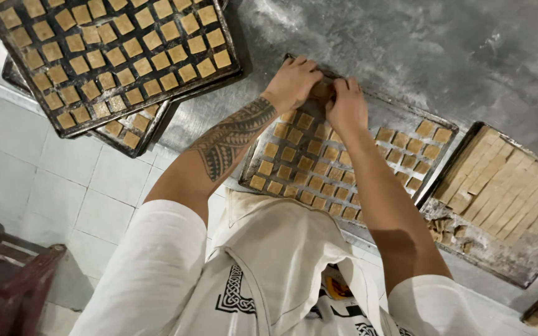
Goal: The person picks up square dough pieces from one tray and places them onto another tray, arranging them in a grid. The person then picks up several trays and moves them to a different location in the workspace.
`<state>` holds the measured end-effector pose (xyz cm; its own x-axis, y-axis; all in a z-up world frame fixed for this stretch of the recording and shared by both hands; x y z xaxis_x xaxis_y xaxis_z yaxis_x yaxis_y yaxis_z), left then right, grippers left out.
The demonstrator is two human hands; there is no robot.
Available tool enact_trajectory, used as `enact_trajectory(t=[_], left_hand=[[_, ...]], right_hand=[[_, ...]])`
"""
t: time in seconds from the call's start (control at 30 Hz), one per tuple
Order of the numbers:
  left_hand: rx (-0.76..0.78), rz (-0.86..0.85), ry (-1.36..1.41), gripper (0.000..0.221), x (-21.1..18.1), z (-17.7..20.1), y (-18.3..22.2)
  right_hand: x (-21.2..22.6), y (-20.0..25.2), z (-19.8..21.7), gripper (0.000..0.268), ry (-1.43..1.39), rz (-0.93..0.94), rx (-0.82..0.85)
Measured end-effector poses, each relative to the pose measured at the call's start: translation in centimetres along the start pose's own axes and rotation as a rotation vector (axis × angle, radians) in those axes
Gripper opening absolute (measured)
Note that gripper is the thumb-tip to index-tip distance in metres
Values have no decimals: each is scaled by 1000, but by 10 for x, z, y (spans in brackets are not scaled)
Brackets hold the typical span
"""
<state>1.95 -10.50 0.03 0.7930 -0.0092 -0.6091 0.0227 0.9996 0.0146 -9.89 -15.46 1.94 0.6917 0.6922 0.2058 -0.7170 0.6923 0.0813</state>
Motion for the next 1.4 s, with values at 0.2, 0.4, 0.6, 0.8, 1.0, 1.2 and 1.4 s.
enact_trajectory(t=[0.2, 0.4, 0.6, 0.8, 1.0, 1.2, 1.4], left_hand=[[9, 5, 25, 30, 4, 4, -4], [-91, 41, 120, 14, 5, 17, 0], [-307, 128, 379, 18, -6, 48, 12], [-303, 233, 533, 26, -21, 40, 15], [-220, -86, 577, 18, -91, -12, -21], [50, 122, 351, 20, -100, -72, -57], [50, 122, 66, 38, -101, -77, -43]], right_hand=[[-3, -5, 0, 37, -8, 80, -29], [-7, -10, -11, 33, -120, -20, 30], [-28, -14, -25, 44, -274, -202, 149], [-76, -1, 7, 19, -332, -159, 163], [-159, 48, 31, 21, -436, -370, 274], [-140, 65, 42, 16, -213, -31, 31], [-147, 80, 12, 38, -217, -19, 222]])
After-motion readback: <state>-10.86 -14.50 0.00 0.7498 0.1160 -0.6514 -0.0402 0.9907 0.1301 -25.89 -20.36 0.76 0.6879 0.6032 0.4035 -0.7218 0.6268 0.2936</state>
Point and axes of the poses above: each hand's wrist, its own y-axis away from the middle knuckle, its own z-axis out of the back of the hand, x = y × z, the point moved 9 cm from there along -y, towards the middle knuckle, and after that the axes turned 11 degrees about y, right-handed, at the moved point
